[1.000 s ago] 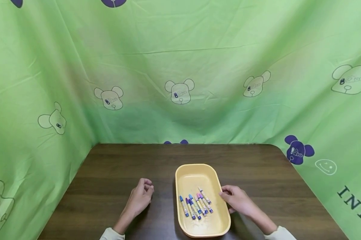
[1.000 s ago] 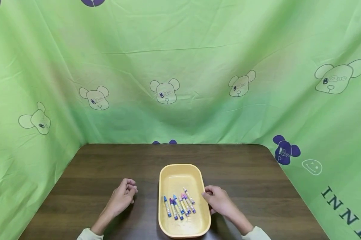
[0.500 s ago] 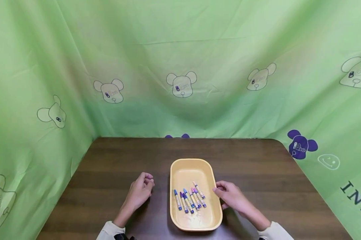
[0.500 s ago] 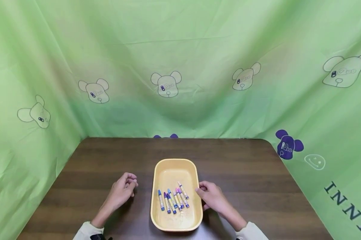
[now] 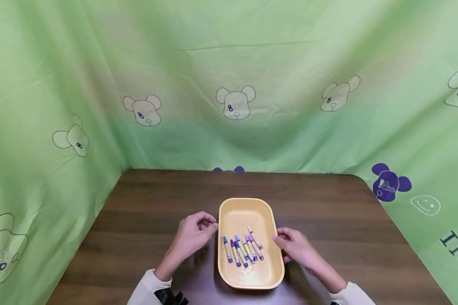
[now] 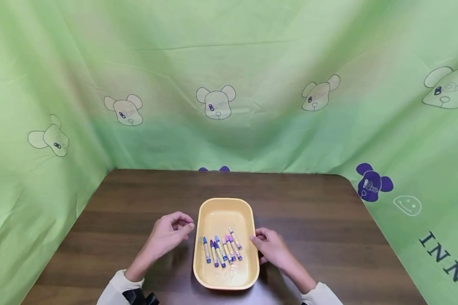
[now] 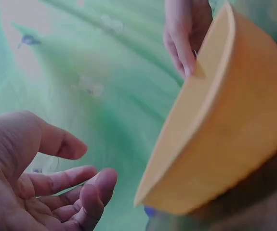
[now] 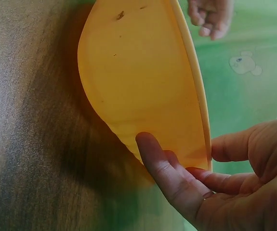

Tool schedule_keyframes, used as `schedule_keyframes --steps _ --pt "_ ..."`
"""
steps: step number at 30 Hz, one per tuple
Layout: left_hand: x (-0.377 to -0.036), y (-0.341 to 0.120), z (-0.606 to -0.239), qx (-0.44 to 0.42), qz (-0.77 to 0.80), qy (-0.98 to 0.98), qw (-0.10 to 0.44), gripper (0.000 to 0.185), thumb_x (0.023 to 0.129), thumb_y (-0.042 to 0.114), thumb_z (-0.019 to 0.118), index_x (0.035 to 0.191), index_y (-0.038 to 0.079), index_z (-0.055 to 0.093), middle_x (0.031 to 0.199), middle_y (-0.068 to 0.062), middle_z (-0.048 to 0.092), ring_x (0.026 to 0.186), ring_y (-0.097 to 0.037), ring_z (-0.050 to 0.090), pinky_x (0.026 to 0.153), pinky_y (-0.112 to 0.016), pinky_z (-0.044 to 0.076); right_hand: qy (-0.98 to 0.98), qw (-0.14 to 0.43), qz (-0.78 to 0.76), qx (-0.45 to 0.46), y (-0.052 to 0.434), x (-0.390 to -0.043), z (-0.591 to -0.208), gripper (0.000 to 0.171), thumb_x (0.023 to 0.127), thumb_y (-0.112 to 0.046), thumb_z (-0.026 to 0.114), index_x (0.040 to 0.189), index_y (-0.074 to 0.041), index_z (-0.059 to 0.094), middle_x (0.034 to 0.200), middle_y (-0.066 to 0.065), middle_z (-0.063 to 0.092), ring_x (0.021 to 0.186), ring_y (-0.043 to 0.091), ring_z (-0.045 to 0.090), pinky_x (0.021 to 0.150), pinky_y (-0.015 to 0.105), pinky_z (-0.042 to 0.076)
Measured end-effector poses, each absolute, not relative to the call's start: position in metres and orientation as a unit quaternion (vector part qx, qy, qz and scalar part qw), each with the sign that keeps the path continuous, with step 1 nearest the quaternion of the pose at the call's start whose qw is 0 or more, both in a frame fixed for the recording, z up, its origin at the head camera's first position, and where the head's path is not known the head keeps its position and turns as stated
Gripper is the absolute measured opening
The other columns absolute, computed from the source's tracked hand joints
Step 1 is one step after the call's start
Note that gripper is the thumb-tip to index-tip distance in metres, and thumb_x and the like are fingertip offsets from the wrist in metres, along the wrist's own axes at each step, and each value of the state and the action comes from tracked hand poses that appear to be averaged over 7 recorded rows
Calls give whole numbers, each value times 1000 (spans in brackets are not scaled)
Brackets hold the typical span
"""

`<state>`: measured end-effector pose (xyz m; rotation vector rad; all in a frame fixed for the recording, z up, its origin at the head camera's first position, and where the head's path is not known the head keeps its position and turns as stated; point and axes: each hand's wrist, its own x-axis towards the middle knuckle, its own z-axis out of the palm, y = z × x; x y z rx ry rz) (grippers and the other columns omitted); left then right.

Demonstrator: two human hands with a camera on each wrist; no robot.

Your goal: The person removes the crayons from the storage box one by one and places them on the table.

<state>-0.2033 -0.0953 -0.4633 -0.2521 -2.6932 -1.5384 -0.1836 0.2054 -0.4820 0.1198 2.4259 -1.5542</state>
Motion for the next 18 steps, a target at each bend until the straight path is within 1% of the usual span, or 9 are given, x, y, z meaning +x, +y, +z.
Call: schedule_keyframes --steps 6,9,11,12,15,18 --pt "-205 -73 -455 -171 -456 -873 -3 11 88 17 72 94 11 78 79 7 70 71 -2 60 66 -19 52 827 138 -544 29 205 -187 -487 43 101 -13 58 131 17 52 111 22 67 90 24 69 63 40 61" --pt "-208 -62 -456 -222 -410 -884 -12 12 89 16 70 93 11 80 77 10 69 68 3 57 63 -15 50 825 141 -546 32 205 -186 -488 44 101 -15 58 132 16 51 111 21 68 90 25 69 63 40 61" --pt "-210 -53 -458 -261 -366 -893 -12 12 90 14 68 86 13 80 70 12 64 63 5 52 57 -12 45 827 140 -544 37 207 -184 -488 45 101 -16 59 132 16 51 111 20 68 89 24 69 62 39 61" --pt "-210 -49 -459 -277 -339 -899 -11 16 91 13 66 80 14 78 65 13 60 58 5 49 53 -11 42 828 138 -543 39 208 -183 -488 45 101 -17 59 132 15 52 111 19 68 89 23 69 61 38 61" --pt "-211 -41 -462 -302 -258 -918 -4 26 92 10 65 66 15 69 57 12 51 51 4 44 45 -10 37 826 141 -544 33 209 -184 -490 46 102 -17 58 132 16 51 112 20 68 89 24 70 62 38 61" --pt "-211 -38 -465 -306 -178 -935 3 30 86 5 68 60 15 58 55 9 47 47 0 43 40 -12 35 823 147 -548 20 206 -188 -491 47 102 -18 58 131 18 50 112 21 68 89 24 70 63 38 62"
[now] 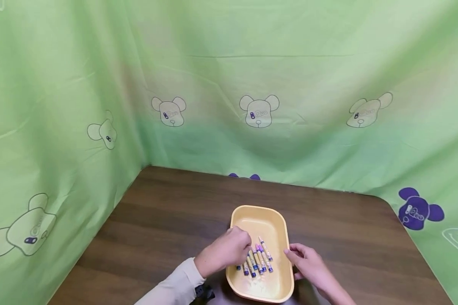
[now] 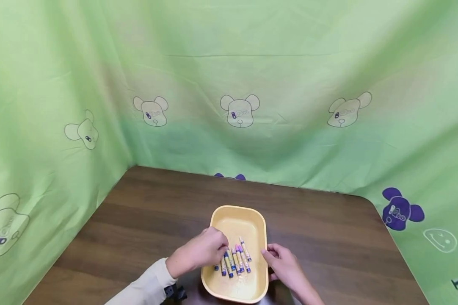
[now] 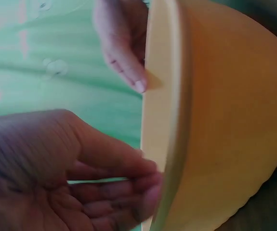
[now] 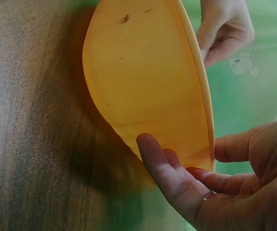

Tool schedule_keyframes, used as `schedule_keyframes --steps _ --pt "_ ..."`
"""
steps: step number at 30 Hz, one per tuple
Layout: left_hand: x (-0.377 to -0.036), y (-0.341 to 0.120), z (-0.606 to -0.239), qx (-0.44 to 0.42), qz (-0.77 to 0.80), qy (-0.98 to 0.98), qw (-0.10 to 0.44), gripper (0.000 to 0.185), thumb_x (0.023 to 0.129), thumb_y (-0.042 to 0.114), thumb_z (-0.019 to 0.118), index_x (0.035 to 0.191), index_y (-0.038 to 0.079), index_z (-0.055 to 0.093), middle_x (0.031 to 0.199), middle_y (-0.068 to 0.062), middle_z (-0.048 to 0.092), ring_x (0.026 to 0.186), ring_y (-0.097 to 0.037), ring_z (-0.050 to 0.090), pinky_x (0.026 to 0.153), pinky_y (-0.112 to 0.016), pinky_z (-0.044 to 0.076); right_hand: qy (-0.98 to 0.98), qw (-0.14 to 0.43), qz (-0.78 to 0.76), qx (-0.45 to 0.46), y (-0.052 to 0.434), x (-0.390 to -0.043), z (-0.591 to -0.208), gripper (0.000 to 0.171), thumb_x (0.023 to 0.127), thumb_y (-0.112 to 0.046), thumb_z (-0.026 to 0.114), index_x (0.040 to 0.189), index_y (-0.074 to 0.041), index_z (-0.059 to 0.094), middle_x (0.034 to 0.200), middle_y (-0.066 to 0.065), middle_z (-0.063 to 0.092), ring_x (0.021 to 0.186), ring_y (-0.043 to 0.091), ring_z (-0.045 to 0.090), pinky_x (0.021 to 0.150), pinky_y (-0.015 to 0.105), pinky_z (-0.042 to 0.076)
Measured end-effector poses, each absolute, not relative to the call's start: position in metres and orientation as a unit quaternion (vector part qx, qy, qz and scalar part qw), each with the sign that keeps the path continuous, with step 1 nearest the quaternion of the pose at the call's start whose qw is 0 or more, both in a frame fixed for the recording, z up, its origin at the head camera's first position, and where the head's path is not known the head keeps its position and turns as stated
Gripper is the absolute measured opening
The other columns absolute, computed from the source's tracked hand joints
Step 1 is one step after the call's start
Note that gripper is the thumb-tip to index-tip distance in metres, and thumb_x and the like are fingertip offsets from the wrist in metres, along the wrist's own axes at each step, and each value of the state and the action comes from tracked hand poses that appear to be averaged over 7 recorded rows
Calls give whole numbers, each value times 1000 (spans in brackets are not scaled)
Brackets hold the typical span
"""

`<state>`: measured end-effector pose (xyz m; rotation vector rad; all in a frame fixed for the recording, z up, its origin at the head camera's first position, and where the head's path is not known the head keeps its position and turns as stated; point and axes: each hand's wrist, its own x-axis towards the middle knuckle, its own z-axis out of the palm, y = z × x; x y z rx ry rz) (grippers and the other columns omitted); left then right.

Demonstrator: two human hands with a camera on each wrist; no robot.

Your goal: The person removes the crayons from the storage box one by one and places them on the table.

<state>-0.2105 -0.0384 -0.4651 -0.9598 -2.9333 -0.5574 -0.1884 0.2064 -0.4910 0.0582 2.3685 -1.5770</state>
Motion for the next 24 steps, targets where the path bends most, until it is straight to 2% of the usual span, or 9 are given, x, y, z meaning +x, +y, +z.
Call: schedule_keyframes --steps 4,7,13,19,24 --pt "-207 -28 -467 -304 -102 -947 9 26 74 2 76 63 15 56 59 6 51 50 -6 47 42 -17 38 817 149 -557 11 212 -185 -492 47 102 -17 57 131 19 49 111 20 68 89 23 69 65 38 62" --pt "-204 -21 -467 -286 -77 -955 7 23 70 3 79 69 15 59 63 3 56 53 -9 52 45 -21 41 815 149 -559 2 214 -183 -492 47 102 -17 57 131 19 49 110 20 68 87 22 69 65 37 62" --pt "-200 -10 -472 -262 -50 -964 8 21 69 1 78 72 14 62 69 -2 63 59 -15 60 49 -25 46 819 144 -555 -1 213 -181 -494 48 102 -19 58 130 18 51 107 17 69 85 21 68 64 35 61" --pt "-196 -2 -482 -257 -23 -966 -11 21 70 3 80 76 14 64 71 0 62 62 -14 58 55 -23 49 820 146 -554 -3 214 -178 -496 46 103 -20 56 129 18 52 105 15 69 83 20 67 64 35 61" --pt "-195 3 -486 -255 -23 -967 3 22 67 2 82 76 14 65 73 -1 63 64 -16 57 57 -23 50 820 139 -555 -6 217 -179 -496 45 104 -19 55 129 19 52 103 15 69 83 20 67 64 36 61"
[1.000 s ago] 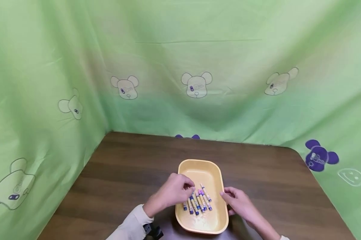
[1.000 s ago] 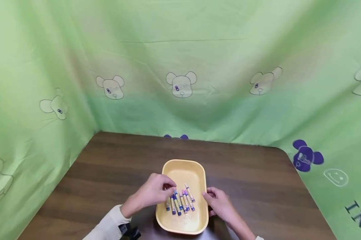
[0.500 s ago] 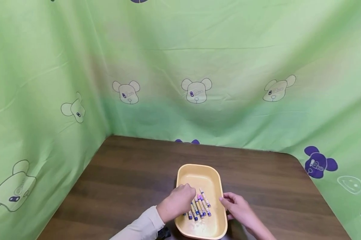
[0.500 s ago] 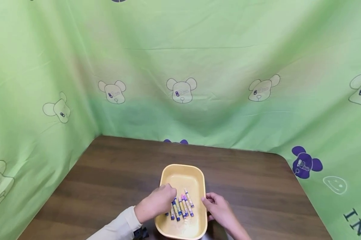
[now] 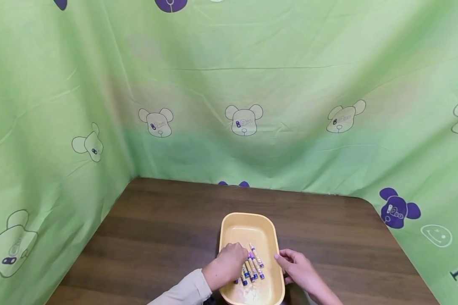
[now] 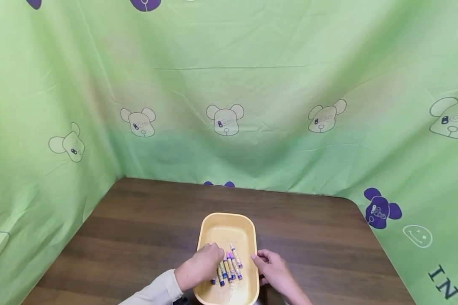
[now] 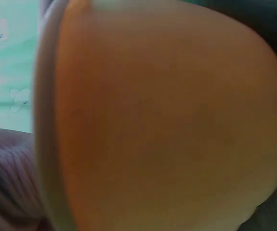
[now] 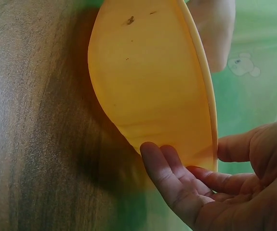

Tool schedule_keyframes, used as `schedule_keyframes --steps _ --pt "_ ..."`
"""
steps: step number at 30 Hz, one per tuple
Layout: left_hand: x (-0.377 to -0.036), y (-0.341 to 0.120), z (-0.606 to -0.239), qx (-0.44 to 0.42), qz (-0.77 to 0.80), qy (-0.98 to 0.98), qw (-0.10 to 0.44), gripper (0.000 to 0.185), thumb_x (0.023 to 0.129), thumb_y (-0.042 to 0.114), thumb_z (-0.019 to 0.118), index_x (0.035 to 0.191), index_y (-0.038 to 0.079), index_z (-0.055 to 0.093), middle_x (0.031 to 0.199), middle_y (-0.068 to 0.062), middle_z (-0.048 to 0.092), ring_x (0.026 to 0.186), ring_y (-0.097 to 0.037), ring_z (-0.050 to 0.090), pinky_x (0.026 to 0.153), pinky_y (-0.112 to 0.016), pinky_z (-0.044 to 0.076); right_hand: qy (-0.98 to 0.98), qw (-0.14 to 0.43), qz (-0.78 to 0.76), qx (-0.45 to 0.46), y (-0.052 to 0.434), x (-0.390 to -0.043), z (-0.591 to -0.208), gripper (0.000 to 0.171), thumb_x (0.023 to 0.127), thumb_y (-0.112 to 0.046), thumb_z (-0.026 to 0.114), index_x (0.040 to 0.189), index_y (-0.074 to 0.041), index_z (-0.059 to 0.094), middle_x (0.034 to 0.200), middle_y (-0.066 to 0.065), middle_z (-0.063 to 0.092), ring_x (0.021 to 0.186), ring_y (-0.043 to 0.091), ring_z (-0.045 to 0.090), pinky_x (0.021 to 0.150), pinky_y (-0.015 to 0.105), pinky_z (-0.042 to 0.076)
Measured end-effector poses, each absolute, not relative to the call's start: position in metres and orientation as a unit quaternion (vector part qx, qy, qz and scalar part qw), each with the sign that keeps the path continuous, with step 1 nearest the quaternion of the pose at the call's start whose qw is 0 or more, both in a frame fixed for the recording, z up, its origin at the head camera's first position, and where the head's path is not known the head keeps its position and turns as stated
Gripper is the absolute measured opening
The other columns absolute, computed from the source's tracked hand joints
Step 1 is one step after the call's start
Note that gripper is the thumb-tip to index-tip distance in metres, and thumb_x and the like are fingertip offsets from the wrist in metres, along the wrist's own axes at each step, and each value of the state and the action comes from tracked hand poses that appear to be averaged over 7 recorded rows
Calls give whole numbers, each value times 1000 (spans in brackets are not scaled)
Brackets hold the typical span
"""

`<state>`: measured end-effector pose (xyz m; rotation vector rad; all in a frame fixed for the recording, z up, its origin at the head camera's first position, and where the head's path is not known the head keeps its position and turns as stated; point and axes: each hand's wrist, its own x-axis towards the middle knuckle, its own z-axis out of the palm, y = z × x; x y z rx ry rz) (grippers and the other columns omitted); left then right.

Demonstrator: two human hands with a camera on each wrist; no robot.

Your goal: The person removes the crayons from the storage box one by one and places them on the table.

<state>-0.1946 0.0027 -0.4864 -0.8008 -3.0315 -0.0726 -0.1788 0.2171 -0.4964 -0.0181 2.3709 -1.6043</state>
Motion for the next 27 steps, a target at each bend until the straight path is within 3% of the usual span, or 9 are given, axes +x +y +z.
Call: schedule_keyframes --steps 7,13,20,27 --pt "-192 2 -494 -264 -38 -963 51 24 64 -2 79 79 11 66 76 -5 60 69 -18 52 57 -24 49 808 145 -570 -16 218 -179 -497 46 104 -18 55 129 20 51 103 16 68 81 20 67 64 36 61" --pt "-197 6 -493 -239 -8 -963 121 17 65 -1 78 74 11 69 67 -3 65 58 -17 62 56 -26 53 805 149 -574 -22 219 -182 -496 45 103 -18 54 127 20 51 99 15 69 77 20 67 62 37 61" --pt "-199 10 -492 -216 -1 -971 100 10 72 2 74 77 9 70 70 -5 64 59 -16 64 54 -25 55 807 151 -570 -22 220 -183 -497 44 104 -20 54 126 18 53 97 13 70 78 21 66 61 36 60" --pt "-197 15 -503 -201 22 -976 76 16 67 5 81 81 6 74 71 -8 59 64 -18 55 56 -27 49 797 163 -581 -26 222 -181 -501 44 104 -20 53 125 19 52 91 11 71 73 21 68 58 35 59"
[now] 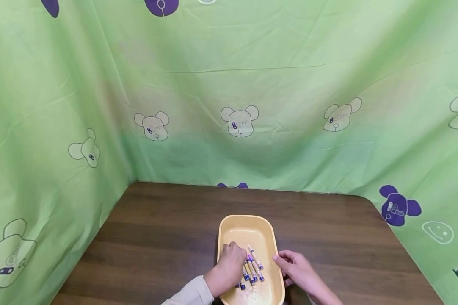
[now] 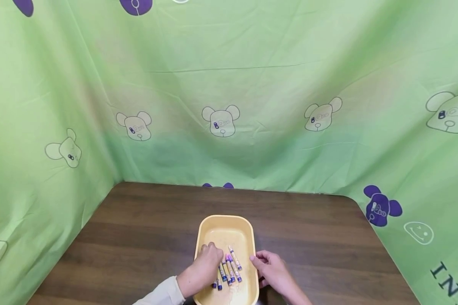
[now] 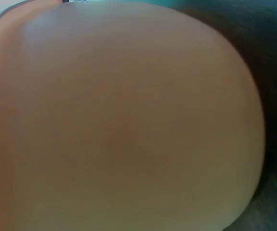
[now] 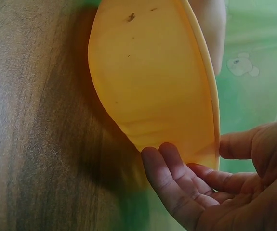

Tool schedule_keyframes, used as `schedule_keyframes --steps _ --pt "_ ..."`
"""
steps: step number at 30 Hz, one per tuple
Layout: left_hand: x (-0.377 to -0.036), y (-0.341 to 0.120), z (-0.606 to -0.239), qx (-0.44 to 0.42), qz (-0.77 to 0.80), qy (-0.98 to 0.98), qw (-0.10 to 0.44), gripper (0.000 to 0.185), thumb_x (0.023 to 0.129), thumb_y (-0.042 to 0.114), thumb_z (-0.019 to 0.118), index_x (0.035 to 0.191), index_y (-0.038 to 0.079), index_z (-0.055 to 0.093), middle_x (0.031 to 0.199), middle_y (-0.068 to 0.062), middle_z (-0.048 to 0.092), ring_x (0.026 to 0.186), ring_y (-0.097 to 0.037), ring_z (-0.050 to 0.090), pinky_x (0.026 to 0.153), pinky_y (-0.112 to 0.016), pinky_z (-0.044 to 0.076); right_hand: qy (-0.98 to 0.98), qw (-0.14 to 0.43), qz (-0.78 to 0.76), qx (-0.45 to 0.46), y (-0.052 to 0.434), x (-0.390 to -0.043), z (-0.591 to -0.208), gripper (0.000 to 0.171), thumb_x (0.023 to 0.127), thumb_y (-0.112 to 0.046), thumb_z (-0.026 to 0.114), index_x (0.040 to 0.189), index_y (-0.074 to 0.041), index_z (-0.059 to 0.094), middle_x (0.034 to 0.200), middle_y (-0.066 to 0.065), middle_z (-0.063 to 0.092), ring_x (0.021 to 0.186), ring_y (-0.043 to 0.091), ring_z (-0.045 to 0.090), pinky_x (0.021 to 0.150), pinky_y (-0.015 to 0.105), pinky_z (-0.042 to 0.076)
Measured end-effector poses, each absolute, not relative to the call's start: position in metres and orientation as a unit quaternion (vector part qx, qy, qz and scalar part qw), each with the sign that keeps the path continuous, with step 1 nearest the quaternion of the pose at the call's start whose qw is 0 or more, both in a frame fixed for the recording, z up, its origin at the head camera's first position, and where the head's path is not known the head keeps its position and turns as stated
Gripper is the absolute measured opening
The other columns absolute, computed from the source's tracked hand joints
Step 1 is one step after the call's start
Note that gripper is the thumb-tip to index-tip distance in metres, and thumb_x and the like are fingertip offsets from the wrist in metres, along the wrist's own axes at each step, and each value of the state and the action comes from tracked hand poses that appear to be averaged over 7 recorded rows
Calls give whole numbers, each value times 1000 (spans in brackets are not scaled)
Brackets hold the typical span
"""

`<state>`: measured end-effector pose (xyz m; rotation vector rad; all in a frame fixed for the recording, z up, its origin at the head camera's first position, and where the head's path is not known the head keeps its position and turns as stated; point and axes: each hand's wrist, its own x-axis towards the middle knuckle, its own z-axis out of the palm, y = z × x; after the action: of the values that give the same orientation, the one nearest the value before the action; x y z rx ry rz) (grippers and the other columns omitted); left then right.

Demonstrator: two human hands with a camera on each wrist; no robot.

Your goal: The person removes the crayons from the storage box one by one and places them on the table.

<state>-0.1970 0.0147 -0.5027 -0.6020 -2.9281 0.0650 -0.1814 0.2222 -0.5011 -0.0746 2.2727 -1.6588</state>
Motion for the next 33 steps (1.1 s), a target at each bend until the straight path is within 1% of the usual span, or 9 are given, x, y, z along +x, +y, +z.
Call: schedule_keyframes --steps 5,13,16,20,23,26,29,30,33 --pt "-194 18 -507 -174 -49 -981 69 16 67 -4 79 80 1 72 76 -11 52 68 -22 48 55 -29 49 798 160 -581 -24 223 -181 -501 44 104 -21 54 125 18 53 89 10 70 71 21 68 57 35 59" --pt "-193 18 -511 -179 -34 -979 94 16 67 -1 79 74 3 66 77 -10 50 69 -22 44 58 -28 39 798 156 -582 -20 221 -177 -501 45 103 -23 55 123 17 54 86 10 70 70 21 68 56 34 59" --pt "-192 16 -513 -192 -53 -975 94 19 64 -6 78 74 3 64 83 -10 47 72 -22 43 54 -24 42 801 154 -578 -13 221 -176 -501 45 103 -24 56 123 16 56 84 9 70 69 20 67 55 35 59" --pt "-191 13 -515 -224 -54 -966 116 27 58 -8 77 75 4 60 88 -10 43 76 -23 41 51 -20 38 812 146 -565 -11 221 -176 -501 45 103 -25 57 123 15 57 82 8 70 67 19 66 53 36 58" --pt "-192 14 -515 -224 -16 -964 141 27 59 -2 80 74 6 58 85 -9 44 76 -22 41 56 -23 35 817 139 -560 -14 222 -178 -501 45 103 -25 56 123 15 57 82 8 70 66 19 65 52 36 57" --pt "-192 17 -515 -206 75 -962 160 22 65 11 82 73 9 61 75 -6 50 71 -19 43 59 -29 34 818 139 -558 -12 222 -179 -503 44 104 -25 55 123 15 58 79 7 69 65 19 65 52 36 57" --pt "-191 19 -515 -200 161 -953 157 20 70 24 79 73 13 63 67 2 54 65 -15 44 60 -31 33 818 145 -556 -12 222 -177 -505 43 104 -26 54 121 14 59 76 6 69 63 18 64 52 35 56" --pt "-190 20 -516 -203 167 -952 154 19 70 24 78 73 13 63 67 2 54 65 -14 45 60 -31 34 818 147 -556 -13 222 -176 -506 43 105 -26 54 120 13 60 75 6 69 62 18 64 51 34 56" --pt "-190 18 -515 -211 79 -966 127 16 71 10 76 73 9 60 75 -5 49 70 -18 41 59 -27 39 819 144 -555 -20 221 -176 -507 43 105 -27 53 119 13 61 75 6 69 62 17 64 51 34 55"
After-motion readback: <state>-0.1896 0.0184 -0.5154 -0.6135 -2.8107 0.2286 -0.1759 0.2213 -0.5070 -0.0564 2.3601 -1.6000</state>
